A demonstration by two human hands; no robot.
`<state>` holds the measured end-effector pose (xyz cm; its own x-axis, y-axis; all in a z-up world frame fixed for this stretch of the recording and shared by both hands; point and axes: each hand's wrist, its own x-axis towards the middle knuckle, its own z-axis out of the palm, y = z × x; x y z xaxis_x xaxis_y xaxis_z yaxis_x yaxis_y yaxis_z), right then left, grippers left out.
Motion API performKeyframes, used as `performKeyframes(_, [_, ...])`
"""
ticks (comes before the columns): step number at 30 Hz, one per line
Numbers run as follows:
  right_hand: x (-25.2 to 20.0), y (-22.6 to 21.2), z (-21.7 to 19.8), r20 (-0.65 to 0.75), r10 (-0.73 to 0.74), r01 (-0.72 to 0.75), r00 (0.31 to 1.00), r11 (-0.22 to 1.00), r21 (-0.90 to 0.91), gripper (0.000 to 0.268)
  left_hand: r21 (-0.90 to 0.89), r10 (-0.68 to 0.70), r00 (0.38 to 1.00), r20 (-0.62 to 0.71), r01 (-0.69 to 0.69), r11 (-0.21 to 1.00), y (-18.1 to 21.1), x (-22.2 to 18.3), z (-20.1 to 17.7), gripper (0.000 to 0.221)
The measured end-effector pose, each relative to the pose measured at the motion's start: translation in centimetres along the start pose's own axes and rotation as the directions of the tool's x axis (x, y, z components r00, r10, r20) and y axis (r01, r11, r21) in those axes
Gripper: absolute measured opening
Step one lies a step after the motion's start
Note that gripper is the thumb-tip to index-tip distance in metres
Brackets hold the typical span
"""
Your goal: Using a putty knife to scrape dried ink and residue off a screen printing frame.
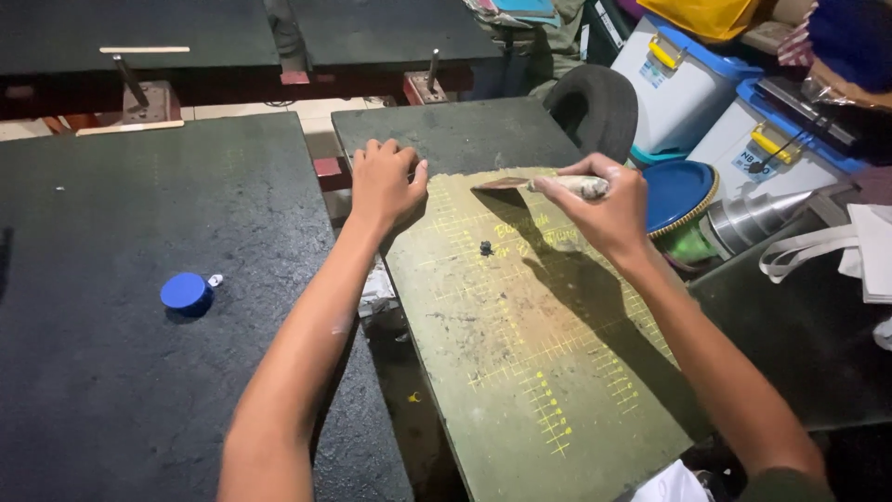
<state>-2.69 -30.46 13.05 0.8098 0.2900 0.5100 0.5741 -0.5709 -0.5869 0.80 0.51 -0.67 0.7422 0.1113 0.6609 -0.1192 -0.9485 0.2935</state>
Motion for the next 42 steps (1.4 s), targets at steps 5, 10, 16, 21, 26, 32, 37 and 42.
performKeyframes(5, [2.7, 3.9, 2.7, -0.112, -0.427, 0.419, 0.897, 0.904, -0.085, 0.029, -0.005, -0.002, 1.0, -0.004, 0.002, 1.0, 0.5, 0.1, -0.7, 0.031])
performKeyframes(10, [1.8, -3.6, 4.5, -0.184, -0.325, 0.373, 0.927, 0.832, 0.41, 0.007, 0.01, 0.018, 0.999, 0.034, -0.018, 1.0, 0.4, 0.2, -0.7, 0.032])
performKeyframes(16, [2.2, 2.3, 7.6, -0.178, -0.432, 0.466, 0.884, 0.798, 0.382, 0.042, -0.006, 0.01, 0.999, 0.046, -0.01, 1.0, 0.7, 0.3, -1.2, 0.031])
performKeyframes(21, [1.6, 2.7, 6.6, -0.156, -0.443, 0.453, 0.883, 0.713, 0.535, 0.045, -0.016, 0.008, 0.999, 0.049, -0.007, 1.0, 0.5, 0.3, -0.9, 0.031])
performKeyframes(26, [1.6, 3.4, 7.4, -0.242, -0.396, 0.458, 0.886, 0.669, 0.586, 0.048, -0.001, -0.004, 0.997, 0.081, 0.004, 1.0, 0.9, 0.5, -1.6, 0.032])
performKeyframes(32, [1.2, 3.2, 7.0, -0.192, -0.421, 0.455, 0.886, 0.72, 0.523, 0.046, 0.019, -0.003, 0.995, 0.104, 0.001, 1.0, 0.9, 0.1, -1.8, 0.031])
performKeyframes(37, [1.6, 2.1, 6.3, -0.202, -0.409, 0.454, 0.89, 0.757, 0.469, 0.044, 0.019, -0.017, 0.995, 0.103, 0.015, 1.0, 1.5, 0.6, -2.8, 0.03])
performKeyframes(42, [0.9, 3.2, 7.3, -0.203, -0.396, 0.44, 0.896, 0.72, 0.537, 0.047, 0.023, 0.008, 0.995, 0.097, -0.011, 1.0, 1.0, -0.1, -1.6, 0.031])
